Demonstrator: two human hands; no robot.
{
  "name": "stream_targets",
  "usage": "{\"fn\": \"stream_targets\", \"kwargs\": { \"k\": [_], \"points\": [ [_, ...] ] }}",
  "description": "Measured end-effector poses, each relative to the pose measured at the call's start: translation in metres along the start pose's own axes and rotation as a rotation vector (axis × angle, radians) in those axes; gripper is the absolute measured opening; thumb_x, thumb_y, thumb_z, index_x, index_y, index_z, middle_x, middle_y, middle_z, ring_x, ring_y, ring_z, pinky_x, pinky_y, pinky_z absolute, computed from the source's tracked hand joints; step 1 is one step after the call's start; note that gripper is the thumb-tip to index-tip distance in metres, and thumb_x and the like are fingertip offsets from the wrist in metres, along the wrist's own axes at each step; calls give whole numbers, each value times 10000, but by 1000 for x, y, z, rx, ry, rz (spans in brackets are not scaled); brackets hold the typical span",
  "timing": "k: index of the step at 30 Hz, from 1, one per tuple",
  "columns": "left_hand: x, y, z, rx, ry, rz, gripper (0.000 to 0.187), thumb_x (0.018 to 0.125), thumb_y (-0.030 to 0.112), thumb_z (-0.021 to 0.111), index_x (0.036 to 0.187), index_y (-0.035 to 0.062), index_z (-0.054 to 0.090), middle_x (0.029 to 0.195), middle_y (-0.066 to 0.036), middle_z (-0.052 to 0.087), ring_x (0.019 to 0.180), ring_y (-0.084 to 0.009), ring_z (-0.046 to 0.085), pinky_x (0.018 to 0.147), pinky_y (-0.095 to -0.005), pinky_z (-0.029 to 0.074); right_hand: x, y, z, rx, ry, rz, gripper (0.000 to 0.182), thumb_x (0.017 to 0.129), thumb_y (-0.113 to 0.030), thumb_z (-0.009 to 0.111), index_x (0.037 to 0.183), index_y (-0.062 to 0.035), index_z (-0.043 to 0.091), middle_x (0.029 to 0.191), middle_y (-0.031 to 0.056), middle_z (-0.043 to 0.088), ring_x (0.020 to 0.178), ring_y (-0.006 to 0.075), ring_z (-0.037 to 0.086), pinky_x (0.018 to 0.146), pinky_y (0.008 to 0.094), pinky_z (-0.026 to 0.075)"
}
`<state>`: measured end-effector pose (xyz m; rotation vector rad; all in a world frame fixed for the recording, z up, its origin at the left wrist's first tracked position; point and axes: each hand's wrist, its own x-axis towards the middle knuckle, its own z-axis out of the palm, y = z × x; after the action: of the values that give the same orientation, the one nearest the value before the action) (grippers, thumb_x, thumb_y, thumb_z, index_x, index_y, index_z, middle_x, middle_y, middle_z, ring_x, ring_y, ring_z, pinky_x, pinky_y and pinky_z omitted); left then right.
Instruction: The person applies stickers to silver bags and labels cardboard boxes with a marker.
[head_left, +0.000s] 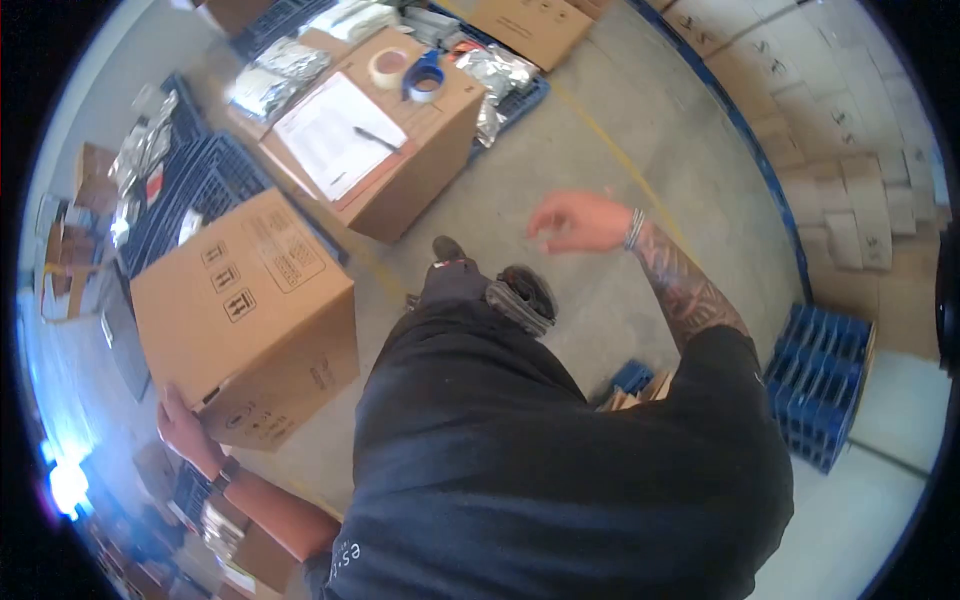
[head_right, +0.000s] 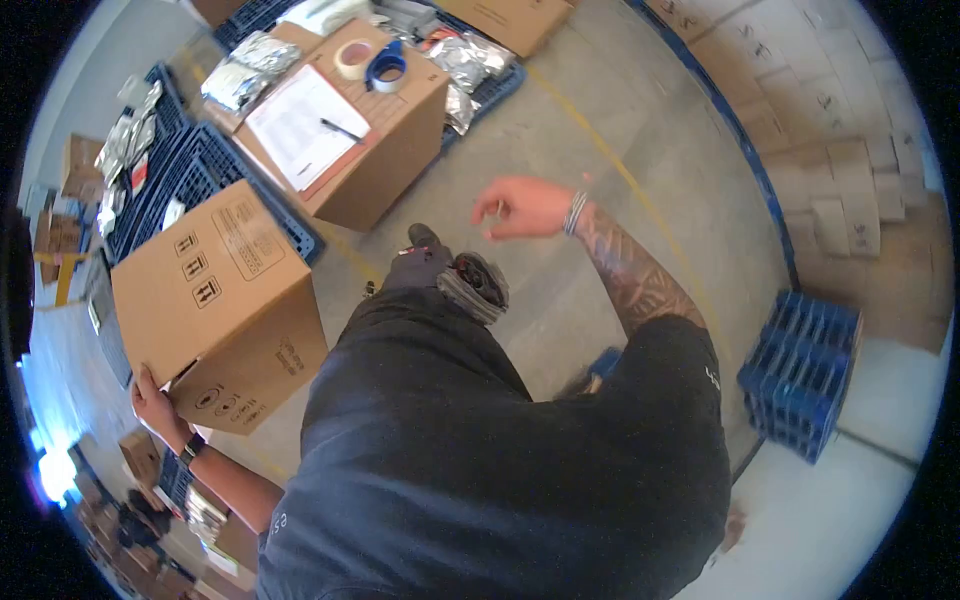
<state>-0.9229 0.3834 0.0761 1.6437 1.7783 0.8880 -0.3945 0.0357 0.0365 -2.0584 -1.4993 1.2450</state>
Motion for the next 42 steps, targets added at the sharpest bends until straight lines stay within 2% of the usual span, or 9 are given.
{"fn": "stream_targets", "kwargs": {
  "k": [3,9,15,18,21,26,34,40,42],
  "points": [
    [5,4,10,3,-30,26,393,929,351,626,889,-36,679,777,-41,653,662,-108,525,587,-275,407,-41,4,58,-65,88,-180,254,768,-205,765,1002,-149,684,1063,113,563,936,274,598,840,388,501],
    [5,4,32,-17,-61,91,384,913,323,642,901,-60,669,780,-63,661,663,-109,544,583,-274,427,-43,-32,114,-187,344,110,232,714,-170,741,937,-133,690,1099,122,539,1019,332,571,824,423,513],
    [7,-7,21,133,-22,116,336,927,302,638,885,-31,661,709,-10,610,573,-76,479,500,-254,357,-25,-19,124,-431,342,26,208,717,-162,728,919,-139,684,1115,115,538,1043,344,561,814,442,511],
    [-14,12,22,-53,16,124,319,932,292,634,832,-10,643,655,28,548,531,-48,417,460,-246,298,-39,-46,78,-311,381,-203,216,732,-142,711,934,-91,653,1090,110,564,1004,360,571,829,438,504],
    [-22,24,11,-17,-78,105,319,933,254,643,806,-38,616,652,31,498,608,-59,397,530,-259,319,-39,-64,37,-23,325,-190,209,819,-110,673,1004,-51,597,1034,92,597,959,283,598,841,379,503],
    [-30,43,6,-14,-41,230,333,944,262,630,859,-61,629,686,-22,546,663,-100,467,609,-291,396,-25,-95,3,655,563,-225,211,995,-109,513,1191,-32,503,960,50,580,879,99,571,774,262,496],
    [-49,105,35,-34,84,366,349,948,272,624,995,-72,656,758,-117,621,694,-167,538,662,-329,447,-1,-118,22,761,488,-217,236,1029,-132,456,1241,-35,488,903,62,582,790,125,607,715,256,521],
    [-91,182,88,94,-279,560,317,857,256,719,838,-27,577,706,-135,505,575,-252,489,563,-378,428,8,-113,12,1048,549,-243,302,1016,-142,476,1293,-27,446,967,122,648,870,195,675,752,298,547],
    [-107,187,116,-4,-299,729,292,814,210,760,866,-3,566,680,-98,464,574,-204,477,547,-332,422,4,-120,7,1189,577,-262,339,1003,-166,513,1301,-24,435,1009,141,661,901,217,683,774,310,552]
  ]
}}
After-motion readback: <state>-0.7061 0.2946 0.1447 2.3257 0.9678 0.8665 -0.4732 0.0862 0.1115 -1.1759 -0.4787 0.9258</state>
